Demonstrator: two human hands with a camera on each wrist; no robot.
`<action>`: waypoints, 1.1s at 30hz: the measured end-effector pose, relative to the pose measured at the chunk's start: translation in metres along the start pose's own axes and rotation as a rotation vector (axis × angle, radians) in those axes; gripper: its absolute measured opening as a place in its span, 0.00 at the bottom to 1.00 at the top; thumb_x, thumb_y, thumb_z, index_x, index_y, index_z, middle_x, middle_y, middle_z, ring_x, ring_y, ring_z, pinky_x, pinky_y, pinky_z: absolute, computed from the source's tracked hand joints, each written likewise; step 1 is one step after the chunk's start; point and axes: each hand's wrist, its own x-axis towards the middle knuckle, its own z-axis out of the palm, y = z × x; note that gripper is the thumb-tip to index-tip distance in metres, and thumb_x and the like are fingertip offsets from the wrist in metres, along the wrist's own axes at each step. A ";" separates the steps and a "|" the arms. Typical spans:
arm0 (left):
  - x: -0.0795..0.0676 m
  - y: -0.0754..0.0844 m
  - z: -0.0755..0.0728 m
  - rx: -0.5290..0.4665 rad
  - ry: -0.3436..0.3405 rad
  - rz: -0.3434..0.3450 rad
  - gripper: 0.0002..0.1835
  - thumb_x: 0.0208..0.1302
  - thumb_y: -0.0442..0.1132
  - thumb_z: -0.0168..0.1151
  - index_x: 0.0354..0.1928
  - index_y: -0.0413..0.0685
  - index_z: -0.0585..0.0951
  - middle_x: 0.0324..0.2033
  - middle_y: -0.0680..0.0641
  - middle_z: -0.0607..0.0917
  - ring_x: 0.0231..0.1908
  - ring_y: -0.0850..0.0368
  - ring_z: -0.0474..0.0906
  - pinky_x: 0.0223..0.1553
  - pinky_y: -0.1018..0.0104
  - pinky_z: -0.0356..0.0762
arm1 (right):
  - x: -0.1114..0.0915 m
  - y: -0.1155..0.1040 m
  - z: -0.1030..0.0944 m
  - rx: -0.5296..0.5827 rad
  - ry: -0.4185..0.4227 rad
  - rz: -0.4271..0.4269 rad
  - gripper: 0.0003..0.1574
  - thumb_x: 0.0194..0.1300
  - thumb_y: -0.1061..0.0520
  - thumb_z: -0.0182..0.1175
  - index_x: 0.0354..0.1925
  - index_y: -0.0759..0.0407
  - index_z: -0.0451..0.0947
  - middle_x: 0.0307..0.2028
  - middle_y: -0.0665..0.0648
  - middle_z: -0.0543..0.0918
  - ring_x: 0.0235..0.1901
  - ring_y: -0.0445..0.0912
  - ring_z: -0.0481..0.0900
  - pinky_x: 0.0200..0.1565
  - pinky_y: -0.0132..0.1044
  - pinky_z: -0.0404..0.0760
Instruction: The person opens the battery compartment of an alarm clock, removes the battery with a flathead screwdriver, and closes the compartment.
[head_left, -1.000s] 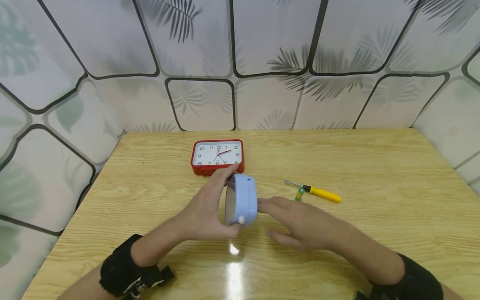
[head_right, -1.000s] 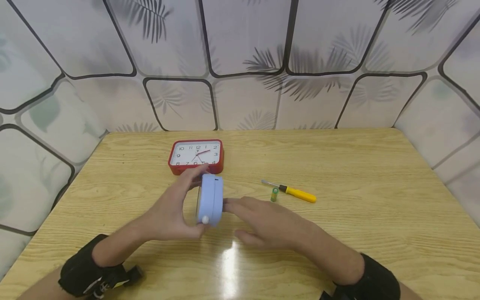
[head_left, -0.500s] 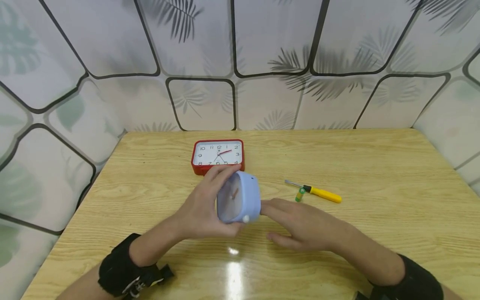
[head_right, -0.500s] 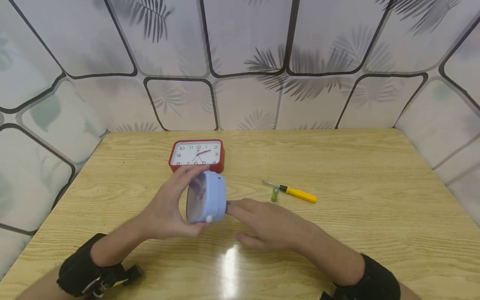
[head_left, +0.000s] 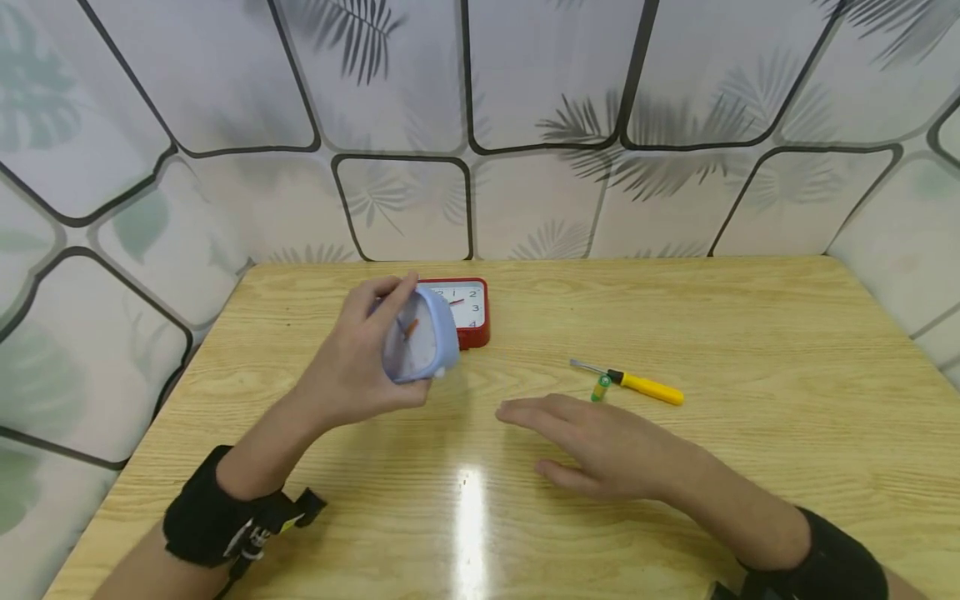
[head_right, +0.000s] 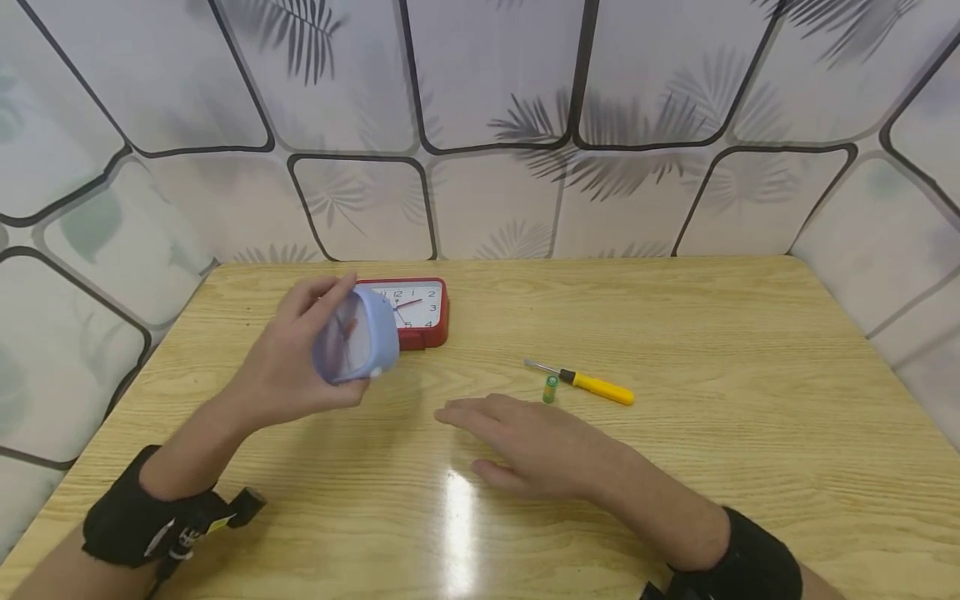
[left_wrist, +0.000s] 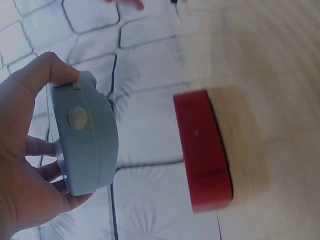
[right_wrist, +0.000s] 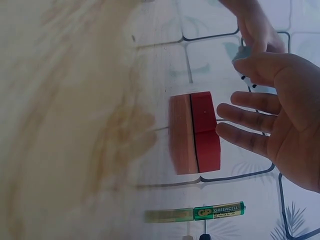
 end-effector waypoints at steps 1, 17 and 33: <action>0.002 -0.004 -0.004 0.012 -0.010 -0.024 0.58 0.38 0.41 0.77 0.76 0.40 0.60 0.66 0.34 0.65 0.62 0.41 0.65 0.53 0.42 0.79 | 0.000 0.000 0.000 -0.001 0.001 -0.001 0.38 0.70 0.50 0.61 0.74 0.48 0.61 0.69 0.51 0.72 0.64 0.47 0.75 0.59 0.43 0.79; 0.011 -0.078 -0.029 0.182 -0.180 -0.319 0.60 0.41 0.43 0.78 0.77 0.40 0.56 0.68 0.31 0.61 0.59 0.37 0.63 0.53 0.38 0.76 | -0.001 0.020 -0.010 -0.151 0.256 -0.062 0.22 0.57 0.57 0.72 0.50 0.57 0.83 0.51 0.53 0.84 0.51 0.47 0.82 0.55 0.44 0.82; 0.000 -0.118 -0.035 0.263 -0.389 -0.396 0.55 0.44 0.47 0.74 0.71 0.27 0.60 0.59 0.24 0.67 0.55 0.31 0.64 0.49 0.39 0.73 | -0.019 0.040 -0.047 -0.135 0.066 0.528 0.26 0.77 0.50 0.51 0.65 0.60 0.73 0.59 0.64 0.80 0.61 0.61 0.76 0.57 0.59 0.77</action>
